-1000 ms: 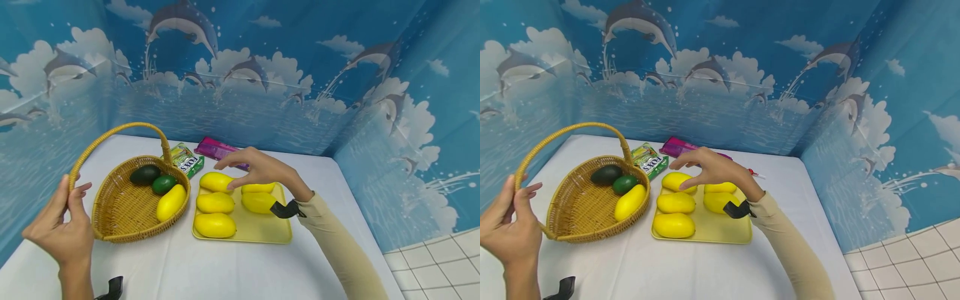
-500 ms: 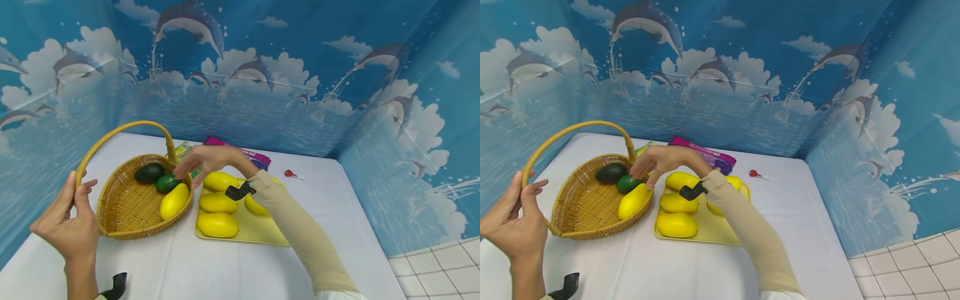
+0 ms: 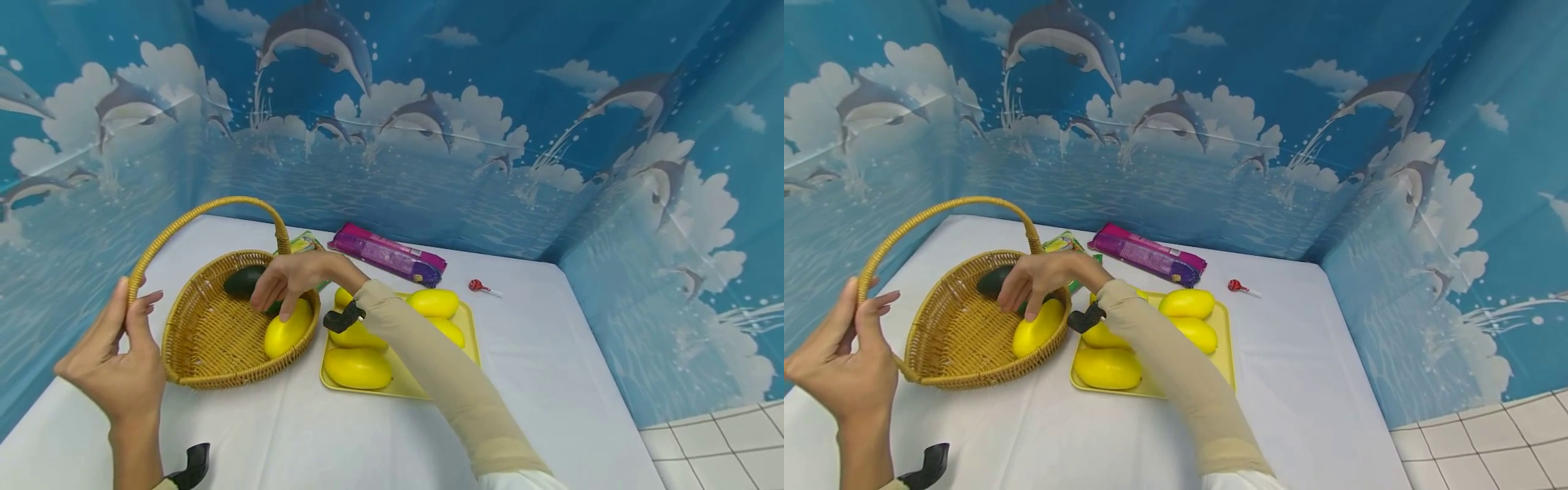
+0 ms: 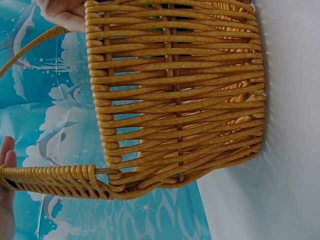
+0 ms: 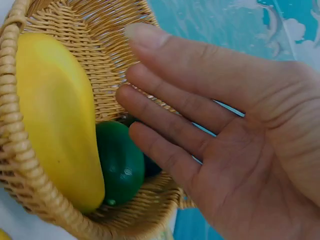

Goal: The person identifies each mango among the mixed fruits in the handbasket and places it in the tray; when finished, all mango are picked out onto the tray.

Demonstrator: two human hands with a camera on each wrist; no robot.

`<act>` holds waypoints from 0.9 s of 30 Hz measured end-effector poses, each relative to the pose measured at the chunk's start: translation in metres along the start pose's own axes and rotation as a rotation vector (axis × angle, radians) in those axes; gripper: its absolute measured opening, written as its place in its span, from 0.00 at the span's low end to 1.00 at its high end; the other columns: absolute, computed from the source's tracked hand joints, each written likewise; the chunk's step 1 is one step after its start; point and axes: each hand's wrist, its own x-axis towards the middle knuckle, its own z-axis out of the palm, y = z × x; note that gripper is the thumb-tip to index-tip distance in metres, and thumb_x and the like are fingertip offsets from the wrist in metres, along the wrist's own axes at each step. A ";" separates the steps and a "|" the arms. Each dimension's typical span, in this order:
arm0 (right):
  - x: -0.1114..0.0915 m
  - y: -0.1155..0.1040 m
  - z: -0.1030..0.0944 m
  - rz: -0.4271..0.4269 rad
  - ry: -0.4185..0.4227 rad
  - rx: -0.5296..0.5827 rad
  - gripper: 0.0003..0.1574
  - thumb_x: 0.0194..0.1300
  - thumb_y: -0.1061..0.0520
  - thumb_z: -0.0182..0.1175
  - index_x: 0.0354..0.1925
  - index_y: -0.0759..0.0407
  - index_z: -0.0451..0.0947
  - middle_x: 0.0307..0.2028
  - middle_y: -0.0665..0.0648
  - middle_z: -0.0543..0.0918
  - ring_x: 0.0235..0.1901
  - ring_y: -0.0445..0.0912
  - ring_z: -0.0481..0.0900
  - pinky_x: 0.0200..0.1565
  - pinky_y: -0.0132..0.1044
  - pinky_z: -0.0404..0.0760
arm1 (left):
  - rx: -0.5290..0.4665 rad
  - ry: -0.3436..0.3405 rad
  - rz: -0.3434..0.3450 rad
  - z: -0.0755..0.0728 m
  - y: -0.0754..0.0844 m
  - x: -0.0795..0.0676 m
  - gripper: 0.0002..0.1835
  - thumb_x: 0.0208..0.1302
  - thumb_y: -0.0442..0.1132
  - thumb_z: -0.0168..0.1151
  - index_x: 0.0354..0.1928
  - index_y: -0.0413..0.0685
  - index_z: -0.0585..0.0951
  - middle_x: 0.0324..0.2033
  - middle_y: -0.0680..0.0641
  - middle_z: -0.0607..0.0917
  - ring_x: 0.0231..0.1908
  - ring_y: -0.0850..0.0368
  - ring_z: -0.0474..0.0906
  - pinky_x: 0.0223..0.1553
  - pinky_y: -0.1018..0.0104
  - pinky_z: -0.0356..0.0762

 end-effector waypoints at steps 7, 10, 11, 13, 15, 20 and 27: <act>0.020 0.000 0.003 0.106 -0.049 -0.036 0.36 0.66 0.78 0.67 0.71 0.79 0.71 0.70 0.75 0.77 0.71 0.61 0.77 0.74 0.49 0.76 | 0.007 -0.004 -0.003 -0.002 -0.001 0.000 0.14 0.69 0.25 0.70 0.54 0.39 0.90 0.46 0.29 0.90 0.40 0.72 0.90 0.46 0.81 0.85; 0.025 0.004 0.005 0.153 -0.056 -0.032 0.36 0.66 0.77 0.67 0.71 0.78 0.72 0.69 0.73 0.78 0.70 0.60 0.77 0.72 0.44 0.78 | 0.005 -0.009 -0.003 -0.002 -0.002 0.000 0.14 0.69 0.25 0.70 0.55 0.39 0.90 0.46 0.29 0.89 0.40 0.72 0.90 0.47 0.80 0.86; 0.026 0.005 0.005 0.166 -0.060 -0.040 0.36 0.66 0.77 0.67 0.71 0.77 0.73 0.69 0.72 0.79 0.70 0.59 0.78 0.71 0.42 0.79 | 0.007 -0.012 -0.002 -0.002 -0.002 0.000 0.14 0.69 0.25 0.70 0.55 0.39 0.90 0.46 0.29 0.89 0.40 0.71 0.90 0.47 0.80 0.86; 0.029 0.008 0.007 0.188 -0.066 -0.052 0.36 0.66 0.77 0.68 0.71 0.76 0.73 0.69 0.71 0.80 0.70 0.59 0.78 0.70 0.38 0.80 | 0.007 -0.013 -0.003 -0.001 -0.003 0.000 0.14 0.69 0.25 0.70 0.55 0.39 0.90 0.46 0.28 0.89 0.40 0.71 0.90 0.47 0.80 0.86; 0.031 0.010 0.008 0.210 -0.068 -0.065 0.37 0.65 0.76 0.69 0.71 0.75 0.74 0.68 0.70 0.81 0.70 0.58 0.78 0.67 0.34 0.81 | 0.009 -0.014 -0.003 -0.002 -0.003 -0.001 0.14 0.69 0.25 0.70 0.55 0.39 0.90 0.46 0.29 0.89 0.40 0.72 0.90 0.47 0.80 0.86; 0.033 0.012 0.010 0.270 -0.069 -0.085 0.39 0.63 0.77 0.70 0.71 0.71 0.75 0.67 0.66 0.83 0.68 0.52 0.81 0.64 0.27 0.81 | 0.013 -0.013 -0.003 -0.002 -0.001 -0.001 0.14 0.70 0.25 0.70 0.55 0.39 0.90 0.46 0.29 0.90 0.40 0.72 0.90 0.46 0.81 0.85; 0.034 0.015 0.009 0.265 -0.093 -0.161 0.34 0.64 0.75 0.72 0.68 0.69 0.80 0.66 0.64 0.85 0.63 0.45 0.83 0.64 0.26 0.80 | 0.009 -0.015 -0.005 -0.001 0.000 0.000 0.13 0.70 0.26 0.69 0.55 0.39 0.90 0.46 0.29 0.90 0.40 0.72 0.90 0.46 0.81 0.85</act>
